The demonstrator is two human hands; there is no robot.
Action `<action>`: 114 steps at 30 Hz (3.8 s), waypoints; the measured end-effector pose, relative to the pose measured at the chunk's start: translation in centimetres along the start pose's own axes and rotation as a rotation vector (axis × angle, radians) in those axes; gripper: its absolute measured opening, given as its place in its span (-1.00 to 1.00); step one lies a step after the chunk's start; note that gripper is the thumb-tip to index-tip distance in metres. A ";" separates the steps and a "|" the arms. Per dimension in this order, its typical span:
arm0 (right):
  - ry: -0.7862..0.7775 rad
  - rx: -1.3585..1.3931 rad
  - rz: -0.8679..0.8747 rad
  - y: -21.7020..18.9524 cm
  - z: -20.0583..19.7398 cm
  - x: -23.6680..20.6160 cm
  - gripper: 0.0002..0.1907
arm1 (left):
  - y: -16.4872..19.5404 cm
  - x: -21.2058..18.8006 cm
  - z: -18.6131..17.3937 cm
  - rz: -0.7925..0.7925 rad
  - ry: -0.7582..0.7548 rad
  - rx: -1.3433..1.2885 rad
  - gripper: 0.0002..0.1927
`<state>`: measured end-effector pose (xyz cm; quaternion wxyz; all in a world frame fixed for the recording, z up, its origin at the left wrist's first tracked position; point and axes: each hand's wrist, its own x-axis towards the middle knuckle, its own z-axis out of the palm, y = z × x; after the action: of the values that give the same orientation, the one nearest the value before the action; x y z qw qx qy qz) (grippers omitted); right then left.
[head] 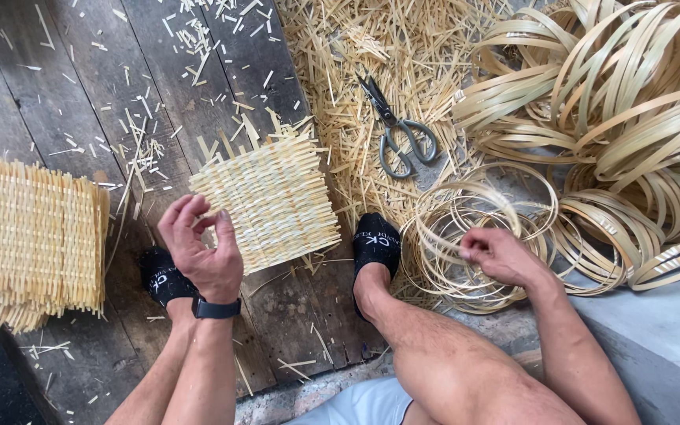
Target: The person sits on the floor assembling woven bamboo trays. They bend a bamboo rim strip, press a square woven bamboo sheet over a round wooden mold, trim excess strips with scissors, fit the rim around the woven sheet, and set finished trays onto a stack.
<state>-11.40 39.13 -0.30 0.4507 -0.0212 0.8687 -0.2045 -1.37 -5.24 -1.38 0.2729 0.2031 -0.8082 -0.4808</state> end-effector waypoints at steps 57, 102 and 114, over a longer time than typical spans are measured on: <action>-0.442 1.424 -0.369 -16.8 4.7 8.9 -0.62 | 0.5 3.6 1.0 -1.099 -0.352 -0.910 -0.69; 0.480 0.161 -0.323 -20.2 10.9 15.2 -0.84 | -10.0 0.4 0.1 -0.541 -0.056 0.205 -0.76; 0.483 0.155 -0.324 -20.8 10.7 15.8 -0.87 | -9.7 1.0 0.3 -0.707 -0.048 0.227 -0.77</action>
<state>-15.35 13.04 -10.23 0.1929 -0.0758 0.9179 -0.3383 -1.69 -10.04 -9.89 0.0466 0.4873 -0.7425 -0.4573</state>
